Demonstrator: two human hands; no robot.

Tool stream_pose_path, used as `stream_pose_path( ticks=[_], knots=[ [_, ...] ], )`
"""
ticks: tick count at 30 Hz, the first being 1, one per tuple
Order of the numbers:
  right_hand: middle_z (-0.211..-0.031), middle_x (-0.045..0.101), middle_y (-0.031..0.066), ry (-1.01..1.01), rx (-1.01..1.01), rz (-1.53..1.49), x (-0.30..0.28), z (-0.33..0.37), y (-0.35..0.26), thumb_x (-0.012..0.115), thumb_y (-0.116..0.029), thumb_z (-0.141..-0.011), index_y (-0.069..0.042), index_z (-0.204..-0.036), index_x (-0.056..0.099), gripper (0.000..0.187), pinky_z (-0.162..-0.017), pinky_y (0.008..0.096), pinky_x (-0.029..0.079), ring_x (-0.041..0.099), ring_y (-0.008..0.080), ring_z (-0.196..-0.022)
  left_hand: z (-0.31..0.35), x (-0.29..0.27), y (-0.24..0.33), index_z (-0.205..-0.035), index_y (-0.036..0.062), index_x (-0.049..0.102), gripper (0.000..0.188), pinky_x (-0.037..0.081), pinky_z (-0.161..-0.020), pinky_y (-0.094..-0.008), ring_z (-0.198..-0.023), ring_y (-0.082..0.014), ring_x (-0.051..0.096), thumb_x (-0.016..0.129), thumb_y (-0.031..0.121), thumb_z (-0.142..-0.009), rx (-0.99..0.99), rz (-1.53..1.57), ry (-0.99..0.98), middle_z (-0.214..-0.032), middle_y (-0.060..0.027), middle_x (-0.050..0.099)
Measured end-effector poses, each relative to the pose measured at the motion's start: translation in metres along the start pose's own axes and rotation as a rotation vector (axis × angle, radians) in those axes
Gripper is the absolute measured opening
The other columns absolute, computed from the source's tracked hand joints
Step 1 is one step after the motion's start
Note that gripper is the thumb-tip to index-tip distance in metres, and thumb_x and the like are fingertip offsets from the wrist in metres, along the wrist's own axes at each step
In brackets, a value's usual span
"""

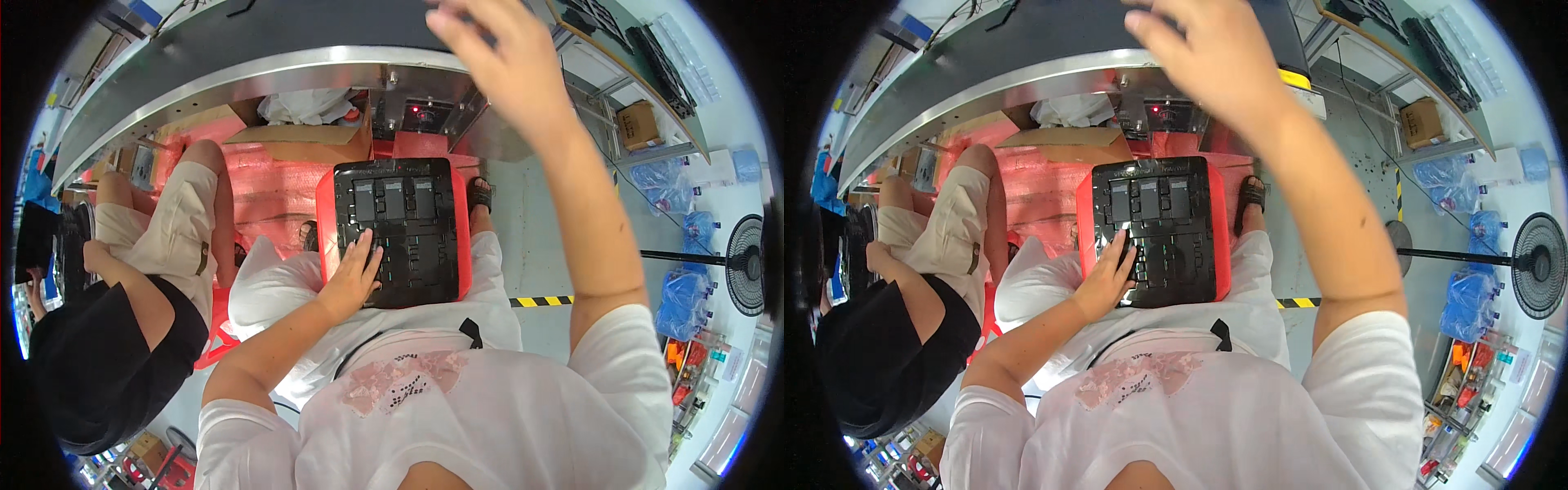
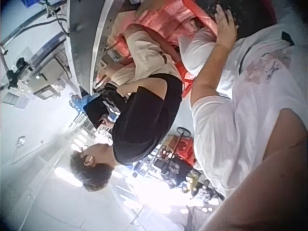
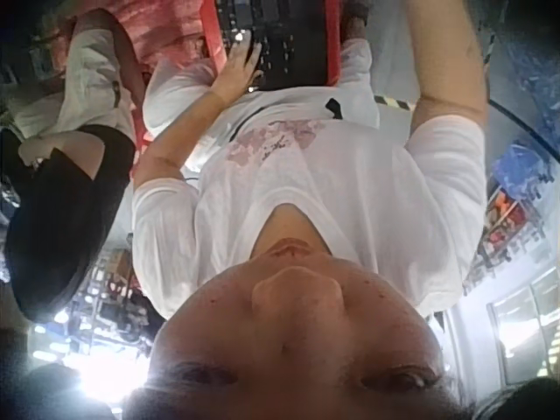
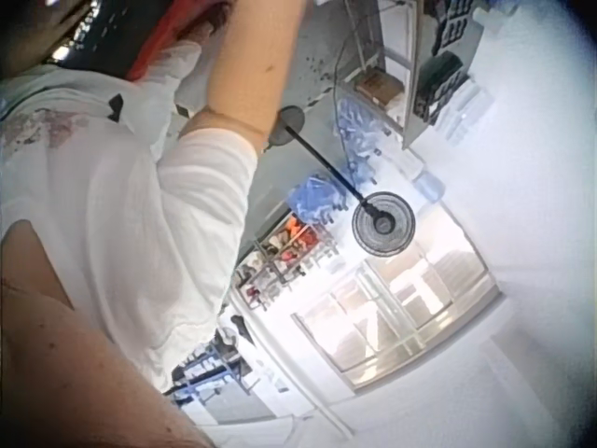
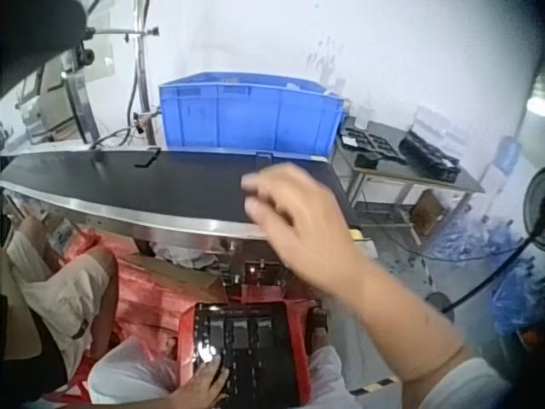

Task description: The person assembles a black plastic electronic component by inserting small black rectangular parts into a tray. They place the tray on a red stool, insert the parts by hand, and then place the completed tray onto a nearby table. The process is repeated with multiple trays.

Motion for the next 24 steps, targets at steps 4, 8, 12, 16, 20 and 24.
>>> stream_pose_path(
  ticks=[4,8,12,16,20,24],
  knots=[
    [-0.137,0.036,0.0240,-0.287,0.107,0.206,0.027,-0.058,0.086,0.067,-0.022,-0.073,-0.002,-0.135,0.035,0.072,-0.105,0.0377,0.030,0.036,0.0333,-0.126,-0.023,-0.051,0.015,-0.136,-0.0043,0.023,0.074,0.026,-0.105,-0.0510,-0.132,-0.0471,0.018,0.065,0.007,-0.077,0.066,0.228,0.061,-0.143,-0.0328,0.008],
    [-0.140,0.031,0.0244,-0.606,0.324,0.330,0.028,-0.080,0.208,0.069,-0.022,-0.070,-0.004,-0.139,0.028,0.082,-0.108,0.0353,0.026,0.031,0.0299,-0.131,-0.096,-0.203,0.026,-0.133,0.0011,0.036,0.061,0.031,-0.104,-0.0453,-0.127,-0.0409,0.031,0.061,0.005,-0.077,0.229,-0.033,0.554,-0.141,-0.0247,0.025],
    [-0.133,0.041,0.0217,-0.729,0.425,0.433,0.012,-0.083,0.199,0.072,-0.020,-0.066,-0.004,-0.131,0.042,0.073,-0.101,0.0359,0.035,0.041,0.0295,-0.123,-0.157,-0.320,-0.014,-0.118,0.0030,0.052,0.045,0.040,-0.088,-0.0401,-0.107,-0.0316,0.049,0.067,0.014,-0.078,0.283,-0.369,0.961,-0.114,-0.0148,0.052],
    [-0.111,0.056,0.0177,-0.453,0.149,0.822,-0.006,-0.088,0.182,0.075,-0.019,-0.062,-0.004,-0.114,0.057,0.057,-0.091,0.0380,0.043,0.053,0.0307,-0.105,-0.230,-0.347,-0.116,-0.132,0.0037,0.039,0.064,0.033,-0.101,-0.0399,-0.120,-0.0371,0.042,0.065,0.027,-0.079,0.006,-0.523,0.701,-0.133,-0.0219,0.039],
    [-0.093,0.059,0.0172,-0.100,0.003,0.298,-0.053,-0.059,0.129,0.065,-0.009,-0.070,-0.002,-0.090,0.066,0.021,-0.079,0.0371,0.046,0.056,0.0303,-0.091,-0.284,-0.327,-0.170,-0.141,0.0076,0.027,0.069,0.024,-0.107,-0.0377,-0.131,-0.0353,0.029,0.059,0.029,-0.084,-0.366,-0.239,0.164,-0.143,-0.0199,0.030],
    [-0.092,0.061,0.0107,-0.094,0.220,-0.045,-0.077,0.013,0.050,0.060,-0.009,-0.080,-0.004,-0.096,0.065,0.017,-0.077,0.0337,0.046,0.059,0.0255,-0.087,-0.292,-0.327,-0.141,-0.137,0.0067,0.035,0.063,0.028,-0.105,-0.0371,-0.127,-0.0294,0.037,0.055,0.039,-0.087,-0.301,-0.287,0.000,-0.137,-0.0171,0.040]
  ],
)
Point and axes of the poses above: each hand's wrist, its own z-axis away from the middle knuckle, its own x-axis out of the palm, y = z × x, the point moved 7 cm from there along -z, towards the middle knuckle
